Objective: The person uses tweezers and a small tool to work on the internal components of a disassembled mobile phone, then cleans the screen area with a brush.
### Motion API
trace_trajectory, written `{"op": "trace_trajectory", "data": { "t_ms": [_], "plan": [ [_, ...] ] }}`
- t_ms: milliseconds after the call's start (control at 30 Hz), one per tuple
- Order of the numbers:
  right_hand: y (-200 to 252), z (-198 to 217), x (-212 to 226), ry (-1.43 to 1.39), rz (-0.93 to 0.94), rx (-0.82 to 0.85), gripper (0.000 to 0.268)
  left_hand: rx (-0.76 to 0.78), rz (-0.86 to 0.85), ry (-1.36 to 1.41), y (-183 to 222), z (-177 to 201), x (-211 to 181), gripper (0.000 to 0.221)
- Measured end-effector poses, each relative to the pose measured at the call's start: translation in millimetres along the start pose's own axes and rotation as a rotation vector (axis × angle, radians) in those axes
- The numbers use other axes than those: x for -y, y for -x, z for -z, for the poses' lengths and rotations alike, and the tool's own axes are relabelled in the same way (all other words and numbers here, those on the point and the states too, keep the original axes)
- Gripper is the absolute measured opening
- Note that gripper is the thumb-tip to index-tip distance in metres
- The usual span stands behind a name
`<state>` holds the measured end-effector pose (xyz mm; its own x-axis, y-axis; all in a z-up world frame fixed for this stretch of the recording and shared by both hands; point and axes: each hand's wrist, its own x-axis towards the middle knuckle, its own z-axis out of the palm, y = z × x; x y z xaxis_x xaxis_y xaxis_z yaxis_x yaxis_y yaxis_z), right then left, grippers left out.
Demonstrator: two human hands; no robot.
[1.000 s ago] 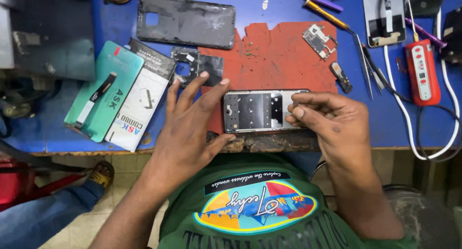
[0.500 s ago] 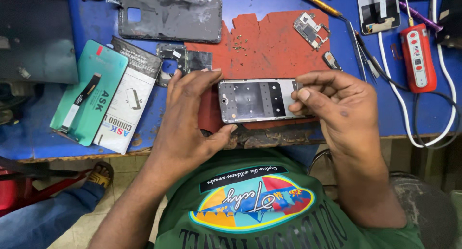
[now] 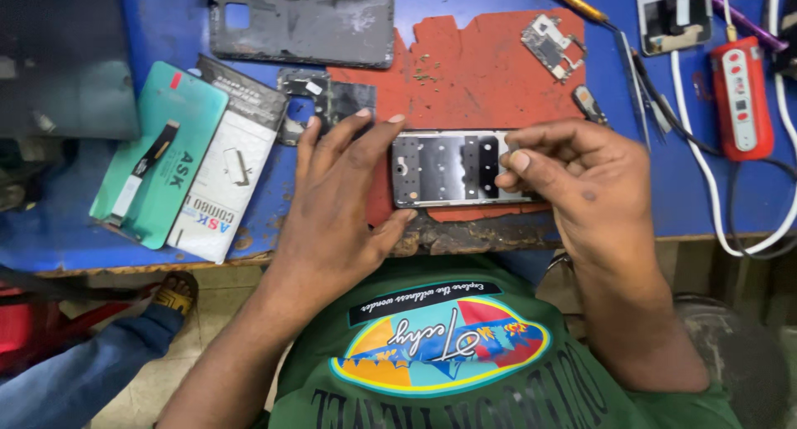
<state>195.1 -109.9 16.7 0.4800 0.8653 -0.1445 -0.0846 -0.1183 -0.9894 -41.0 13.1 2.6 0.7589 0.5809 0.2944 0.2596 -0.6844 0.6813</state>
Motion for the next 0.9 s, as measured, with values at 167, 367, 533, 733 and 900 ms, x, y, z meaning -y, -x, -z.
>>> {"op": "trace_trajectory", "data": {
  "t_ms": [167,367,533,733,900],
  "plan": [
    [11.5,-30.9,4.2,0.593,0.385,0.061,0.02,0.029,0.017,0.034,3.7,6.2,0.7,0.094],
    [20.5,-61.8,5.5,0.737,0.39,0.08,0.027,0.041,0.035,0.043,7.1,7.9,4.0,0.094],
    [14.7,-73.4,0.2,0.855,0.536,0.067,0.021,0.065,0.054,0.035,6.3,7.3,5.1,0.094],
    [12.5,-77.5,-4.7,0.9,0.564,0.1,0.021,0.06,0.044,0.034,7.9,5.7,8.1,0.094],
    [11.6,-78.6,-8.6,0.935,0.608,0.116,0.019,0.059,0.033,0.031,8.6,5.8,10.3,0.093]
  ]
}}
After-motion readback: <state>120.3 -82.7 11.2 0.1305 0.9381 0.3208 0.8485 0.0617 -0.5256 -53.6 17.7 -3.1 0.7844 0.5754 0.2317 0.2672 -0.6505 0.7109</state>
